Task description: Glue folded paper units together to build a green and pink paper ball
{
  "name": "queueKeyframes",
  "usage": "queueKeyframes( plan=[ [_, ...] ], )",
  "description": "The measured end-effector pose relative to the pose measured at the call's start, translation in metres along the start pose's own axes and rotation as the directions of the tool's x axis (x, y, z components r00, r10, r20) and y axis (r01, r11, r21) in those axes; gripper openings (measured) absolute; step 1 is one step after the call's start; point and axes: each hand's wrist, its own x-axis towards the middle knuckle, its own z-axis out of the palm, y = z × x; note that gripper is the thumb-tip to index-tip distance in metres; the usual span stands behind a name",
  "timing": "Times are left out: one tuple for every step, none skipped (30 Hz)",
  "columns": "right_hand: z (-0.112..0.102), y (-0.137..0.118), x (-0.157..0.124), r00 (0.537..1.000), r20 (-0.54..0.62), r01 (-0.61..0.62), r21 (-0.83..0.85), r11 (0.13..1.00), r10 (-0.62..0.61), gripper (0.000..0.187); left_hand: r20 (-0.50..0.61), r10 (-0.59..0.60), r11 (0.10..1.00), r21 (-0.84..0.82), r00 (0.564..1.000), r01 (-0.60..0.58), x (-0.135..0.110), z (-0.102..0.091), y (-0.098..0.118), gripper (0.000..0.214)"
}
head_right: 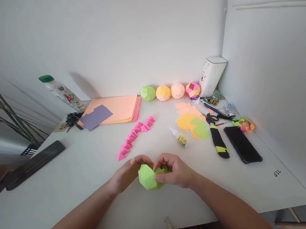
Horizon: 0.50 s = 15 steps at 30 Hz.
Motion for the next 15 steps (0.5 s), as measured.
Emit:
queueKeyframes(
  plan=[
    [-0.0005, 0.0004, 0.0007, 0.999, -0.014, 0.033, 0.044, 0.998, -0.033, 0.028, -0.008, 0.023, 0.999, -0.031, 1.000, -0.023, 0.0015, -0.0014, -0.0006, 0.053],
    [-0.0010, 0.0008, 0.0013, 0.997, -0.022, 0.069, 0.082, 0.994, -0.068, 0.028, -0.007, 0.043, 0.998, -0.055, 0.999, -0.043, 0.0028, -0.0028, -0.0016, 0.052],
    [-0.0015, 0.0010, 0.0017, 0.995, -0.024, 0.103, 0.111, 0.988, -0.101, 0.028, 0.002, 0.058, 0.996, -0.072, 0.998, -0.057, 0.0038, -0.0041, -0.0027, 0.051],
    [-0.0021, 0.0011, 0.0021, 0.992, -0.021, 0.130, 0.134, 0.982, -0.128, 0.027, 0.021, 0.079, 0.994, -0.081, 0.997, -0.077, 0.0045, -0.0053, -0.0038, 0.050],
    [-0.0027, 0.0011, 0.0023, 0.988, -0.015, 0.151, 0.151, 0.977, -0.151, 0.026, 0.039, 0.092, 0.992, -0.089, 0.995, -0.088, 0.0049, -0.0064, -0.0048, 0.049],
    [-0.0034, 0.0009, 0.0024, 0.986, -0.008, 0.163, 0.160, 0.973, -0.164, 0.025, 0.057, 0.098, 0.991, -0.097, 0.994, -0.092, 0.0050, -0.0073, -0.0054, 0.047],
    [-0.0041, 0.0007, 0.0024, 0.986, -0.001, 0.164, 0.164, 0.973, -0.166, 0.025, 0.070, 0.095, 0.991, -0.102, 0.993, -0.087, 0.0049, -0.0079, -0.0057, 0.045],
    [-0.0047, 0.0005, 0.0023, 0.988, 0.005, 0.153, 0.162, 0.975, -0.156, 0.025, 0.077, 0.079, 0.992, -0.105, 0.994, -0.070, 0.0046, -0.0082, -0.0056, 0.042],
    [-0.0053, 0.0004, 0.0022, 0.991, 0.011, 0.133, 0.153, 0.979, -0.136, 0.027, 0.081, 0.054, 0.993, -0.105, 0.995, -0.045, 0.0043, -0.0083, -0.0053, 0.038],
    [-0.0059, 0.0005, 0.0021, 0.993, 0.016, 0.112, 0.140, 0.984, -0.115, 0.028, 0.081, 0.026, 0.995, -0.103, 0.996, -0.018, 0.0040, -0.0081, -0.0048, 0.035],
    [-0.0063, 0.0007, 0.0021, 0.995, 0.020, 0.091, 0.124, 0.988, -0.094, 0.030, 0.080, 0.002, 0.995, -0.099, 0.997, 0.006, 0.0037, -0.0078, -0.0043, 0.033],
    [-0.0066, 0.0010, 0.0023, 0.997, 0.024, 0.075, 0.108, 0.991, -0.078, 0.032, 0.079, -0.017, 0.995, -0.096, 0.997, 0.025, 0.0037, -0.0073, -0.0039, 0.031],
    [-0.0068, 0.0015, 0.0025, 0.997, 0.029, 0.066, 0.095, 0.993, -0.069, 0.033, 0.077, -0.028, 0.995, -0.094, 0.997, 0.035, 0.0037, -0.0067, -0.0036, 0.030],
    [-0.0070, 0.0021, 0.0028, 0.997, 0.035, 0.063, 0.082, 0.995, -0.066, 0.034, 0.075, -0.032, 0.995, -0.092, 0.997, 0.039, 0.0038, -0.0062, -0.0034, 0.029],
    [-0.0070, 0.0026, 0.0032, 0.997, 0.038, 0.060, 0.071, 0.996, -0.063, 0.034, 0.071, -0.031, 0.995, -0.092, 0.997, 0.037, 0.0039, -0.0058, -0.0035, 0.028]
  ],
)
